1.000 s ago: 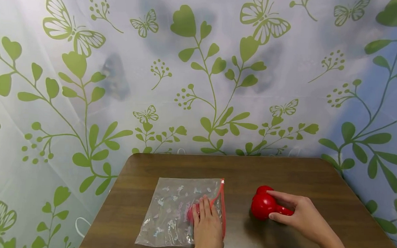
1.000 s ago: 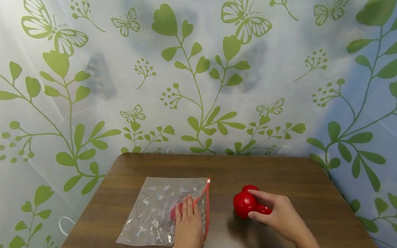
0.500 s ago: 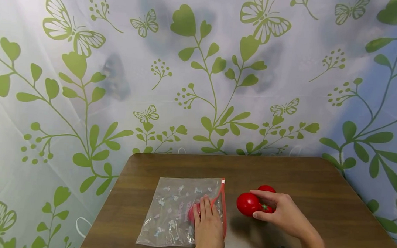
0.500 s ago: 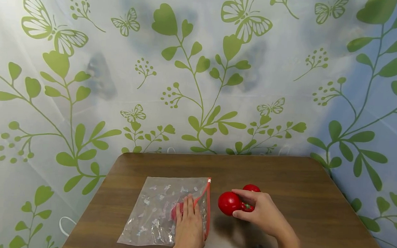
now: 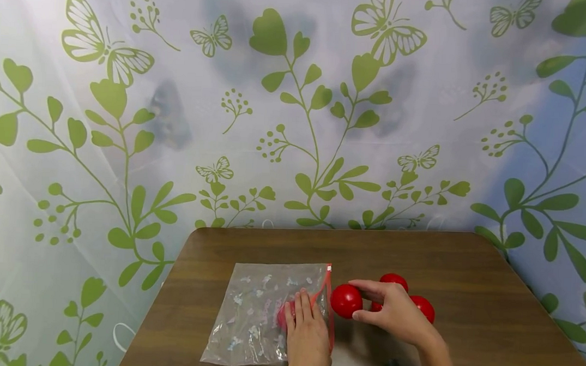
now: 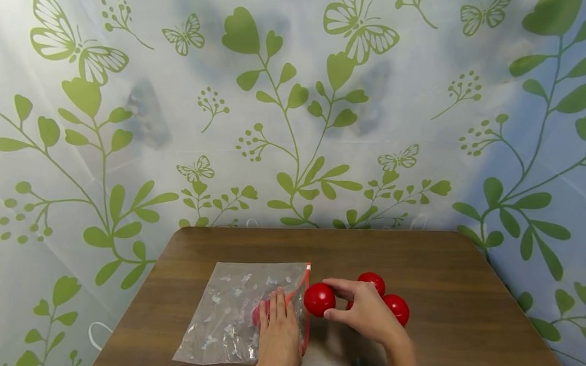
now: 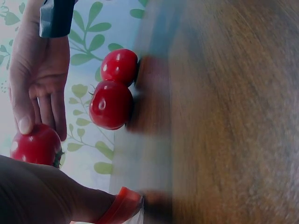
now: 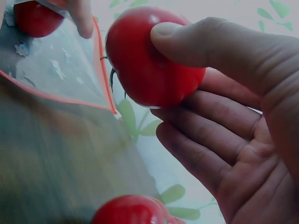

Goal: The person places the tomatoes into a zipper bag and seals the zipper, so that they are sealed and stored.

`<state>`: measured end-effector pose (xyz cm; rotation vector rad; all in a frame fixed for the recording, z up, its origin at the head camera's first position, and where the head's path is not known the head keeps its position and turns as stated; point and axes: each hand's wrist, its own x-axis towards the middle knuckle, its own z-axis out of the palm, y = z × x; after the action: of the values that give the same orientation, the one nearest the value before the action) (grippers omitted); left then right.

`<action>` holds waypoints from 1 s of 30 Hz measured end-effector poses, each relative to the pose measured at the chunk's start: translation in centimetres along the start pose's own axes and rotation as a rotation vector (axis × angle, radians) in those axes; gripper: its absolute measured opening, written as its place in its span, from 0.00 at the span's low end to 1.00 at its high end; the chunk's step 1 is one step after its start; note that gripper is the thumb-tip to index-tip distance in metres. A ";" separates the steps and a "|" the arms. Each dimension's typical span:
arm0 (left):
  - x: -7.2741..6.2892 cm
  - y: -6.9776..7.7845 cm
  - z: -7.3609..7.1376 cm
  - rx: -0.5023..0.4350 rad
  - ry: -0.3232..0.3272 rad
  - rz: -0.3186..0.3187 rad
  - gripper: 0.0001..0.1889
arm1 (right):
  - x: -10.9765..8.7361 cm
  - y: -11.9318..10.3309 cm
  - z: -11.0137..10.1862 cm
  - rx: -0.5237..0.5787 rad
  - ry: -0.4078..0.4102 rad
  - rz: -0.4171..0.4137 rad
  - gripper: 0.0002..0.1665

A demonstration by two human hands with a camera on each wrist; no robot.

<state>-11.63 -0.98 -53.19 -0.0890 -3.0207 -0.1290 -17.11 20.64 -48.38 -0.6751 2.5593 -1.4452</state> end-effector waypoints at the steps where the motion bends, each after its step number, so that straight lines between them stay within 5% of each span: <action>1: 0.0 0.0 0.0 0.001 -0.009 -0.002 0.54 | 0.1 0.1 0.2 -0.010 -0.002 -0.002 0.37; 30: -0.2 0.2 0.3 -0.017 0.042 -0.019 0.50 | 2.5 2.7 6.9 -0.054 -0.046 0.007 0.36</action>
<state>-11.44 -0.81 -53.48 -0.0583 -2.9795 -0.1561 -17.96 15.35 -54.06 -0.6980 2.5710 -1.3470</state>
